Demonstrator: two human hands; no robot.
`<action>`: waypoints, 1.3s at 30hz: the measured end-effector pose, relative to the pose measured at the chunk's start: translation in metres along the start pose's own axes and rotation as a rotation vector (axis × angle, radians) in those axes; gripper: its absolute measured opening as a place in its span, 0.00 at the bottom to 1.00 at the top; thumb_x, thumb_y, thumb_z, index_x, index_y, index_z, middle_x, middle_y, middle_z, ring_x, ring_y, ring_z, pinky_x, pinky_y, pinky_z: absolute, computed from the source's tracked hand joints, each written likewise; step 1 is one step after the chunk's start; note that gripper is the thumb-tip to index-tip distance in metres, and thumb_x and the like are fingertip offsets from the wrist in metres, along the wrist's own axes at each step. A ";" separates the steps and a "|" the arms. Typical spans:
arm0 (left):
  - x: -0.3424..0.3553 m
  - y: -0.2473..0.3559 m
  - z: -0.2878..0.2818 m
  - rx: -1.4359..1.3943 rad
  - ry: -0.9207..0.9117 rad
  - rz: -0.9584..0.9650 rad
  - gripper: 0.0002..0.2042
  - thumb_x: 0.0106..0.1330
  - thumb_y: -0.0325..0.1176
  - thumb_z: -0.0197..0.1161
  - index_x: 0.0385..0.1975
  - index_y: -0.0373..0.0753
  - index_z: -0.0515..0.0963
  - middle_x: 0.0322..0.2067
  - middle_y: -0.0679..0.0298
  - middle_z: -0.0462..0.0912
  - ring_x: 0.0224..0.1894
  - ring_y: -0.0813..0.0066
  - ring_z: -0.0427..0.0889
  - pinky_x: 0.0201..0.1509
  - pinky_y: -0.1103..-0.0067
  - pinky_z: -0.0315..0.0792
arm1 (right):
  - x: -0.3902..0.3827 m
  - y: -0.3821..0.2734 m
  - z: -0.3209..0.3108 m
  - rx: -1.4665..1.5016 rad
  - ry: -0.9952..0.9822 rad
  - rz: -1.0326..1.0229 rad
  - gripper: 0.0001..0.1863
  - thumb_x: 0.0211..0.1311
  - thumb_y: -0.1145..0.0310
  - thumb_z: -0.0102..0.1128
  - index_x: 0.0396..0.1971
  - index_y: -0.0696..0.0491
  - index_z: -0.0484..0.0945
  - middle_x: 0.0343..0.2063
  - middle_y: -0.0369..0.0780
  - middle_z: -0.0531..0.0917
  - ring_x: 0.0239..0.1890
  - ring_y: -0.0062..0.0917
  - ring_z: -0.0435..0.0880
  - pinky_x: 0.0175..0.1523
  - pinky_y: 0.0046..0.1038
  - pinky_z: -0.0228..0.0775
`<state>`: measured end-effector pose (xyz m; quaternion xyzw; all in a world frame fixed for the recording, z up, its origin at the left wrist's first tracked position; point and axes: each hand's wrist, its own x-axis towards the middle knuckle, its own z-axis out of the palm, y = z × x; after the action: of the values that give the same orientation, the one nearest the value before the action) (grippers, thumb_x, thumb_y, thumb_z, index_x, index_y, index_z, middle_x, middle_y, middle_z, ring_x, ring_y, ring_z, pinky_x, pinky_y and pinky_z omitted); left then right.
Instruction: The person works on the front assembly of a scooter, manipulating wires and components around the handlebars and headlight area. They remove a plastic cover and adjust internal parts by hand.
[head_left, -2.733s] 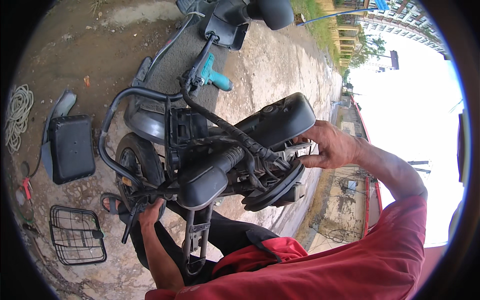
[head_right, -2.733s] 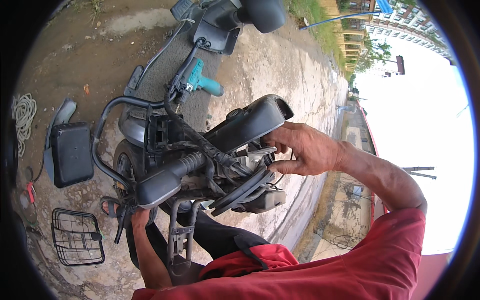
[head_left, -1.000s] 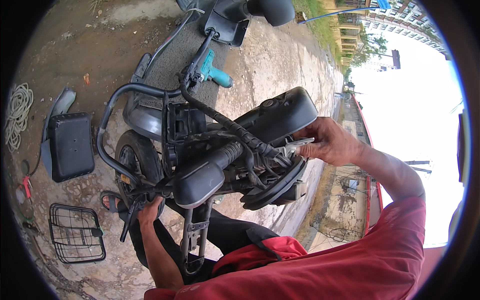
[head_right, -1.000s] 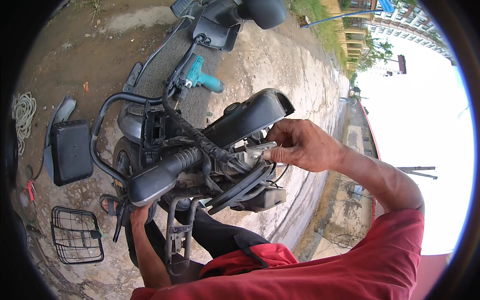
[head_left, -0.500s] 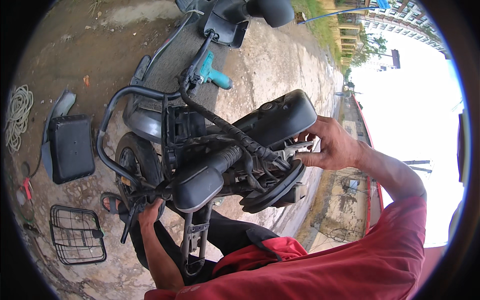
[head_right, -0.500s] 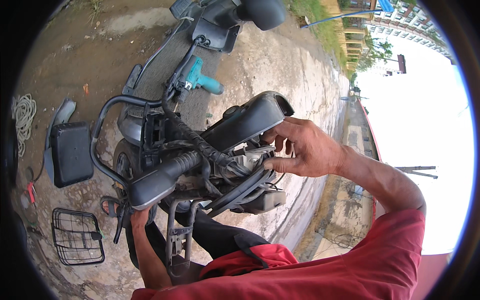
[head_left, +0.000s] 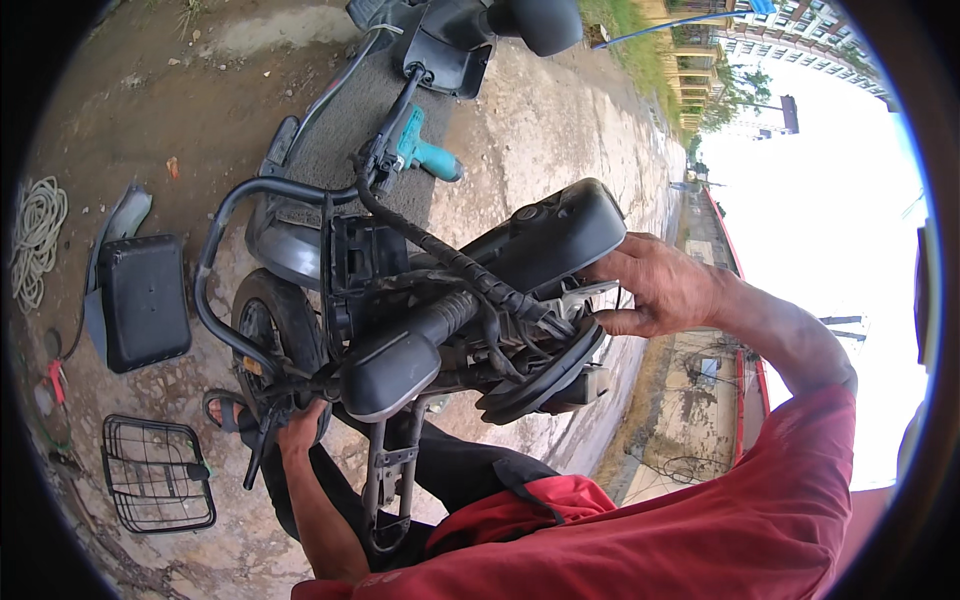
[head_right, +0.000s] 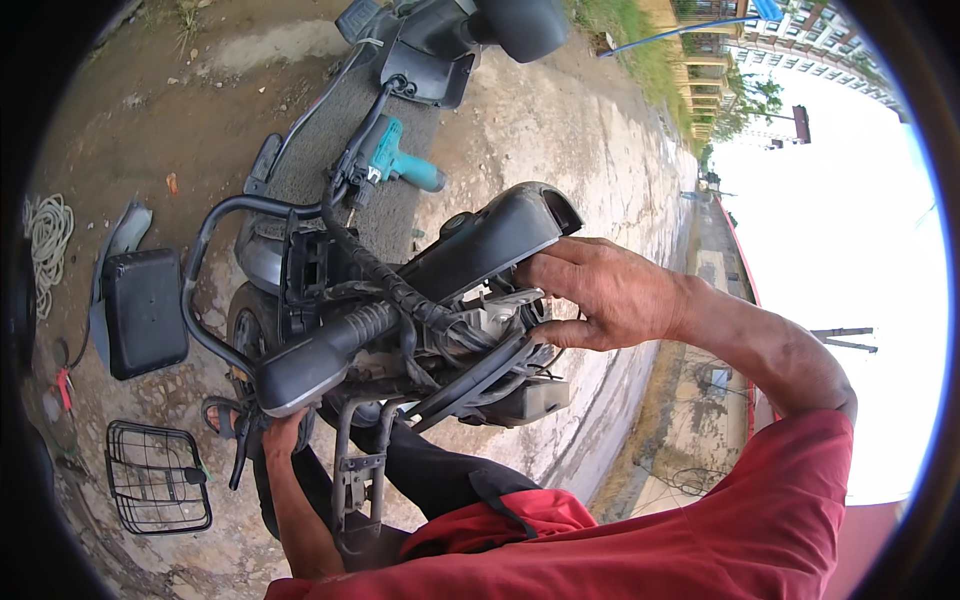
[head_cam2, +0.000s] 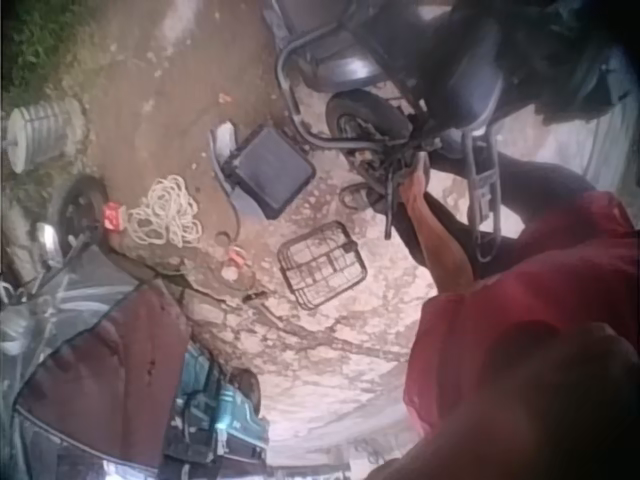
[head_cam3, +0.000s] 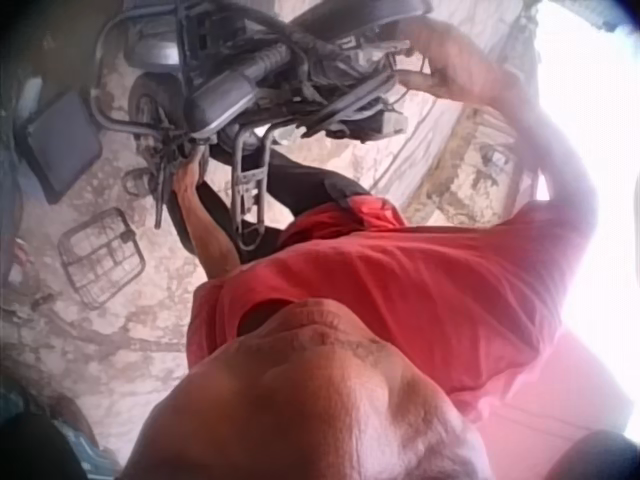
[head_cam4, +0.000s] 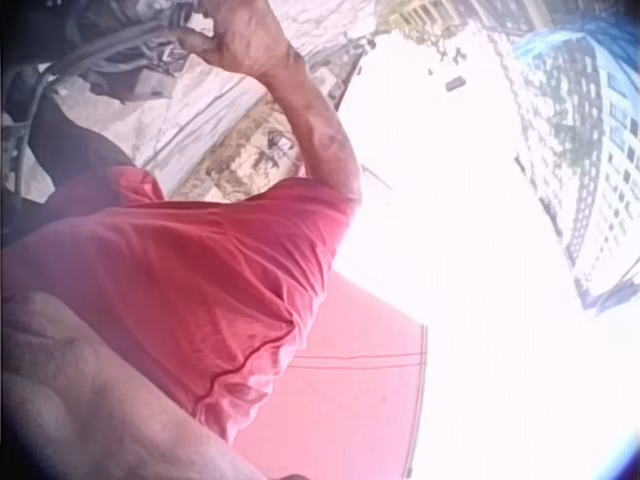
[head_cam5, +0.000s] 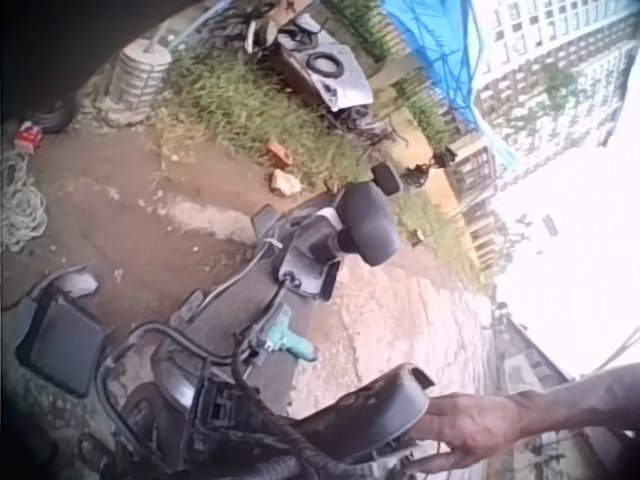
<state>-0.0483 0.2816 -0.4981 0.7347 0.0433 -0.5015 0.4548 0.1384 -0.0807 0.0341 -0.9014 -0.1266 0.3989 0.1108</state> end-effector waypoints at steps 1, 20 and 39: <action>0.002 -0.003 0.002 -0.008 -0.011 -0.004 0.37 0.60 0.56 0.72 0.64 0.37 0.76 0.64 0.54 0.78 0.68 0.52 0.72 0.72 0.62 0.64 | -0.001 0.000 -0.002 0.017 -0.004 0.016 0.26 0.60 0.62 0.74 0.52 0.61 0.75 0.39 0.47 0.80 0.39 0.39 0.86 0.43 0.38 0.81; -0.013 0.028 -0.014 -0.038 -0.025 -0.006 0.37 0.62 0.57 0.70 0.64 0.37 0.75 0.64 0.54 0.79 0.67 0.51 0.73 0.72 0.63 0.64 | 0.000 -0.001 0.005 0.082 0.012 0.103 0.25 0.58 0.62 0.77 0.48 0.58 0.76 0.36 0.43 0.80 0.37 0.32 0.86 0.38 0.35 0.81; 0.006 0.000 -0.009 0.065 -0.028 -0.102 0.42 0.60 0.62 0.65 0.66 0.32 0.72 0.64 0.42 0.76 0.69 0.43 0.70 0.71 0.63 0.63 | -0.005 -0.003 0.006 0.175 0.068 0.172 0.24 0.63 0.56 0.73 0.41 0.61 0.75 0.37 0.46 0.81 0.37 0.34 0.88 0.37 0.36 0.82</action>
<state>-0.0393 0.2857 -0.5017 0.7387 0.0581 -0.5355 0.4053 0.1298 -0.0788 0.0347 -0.9088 -0.0096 0.3857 0.1586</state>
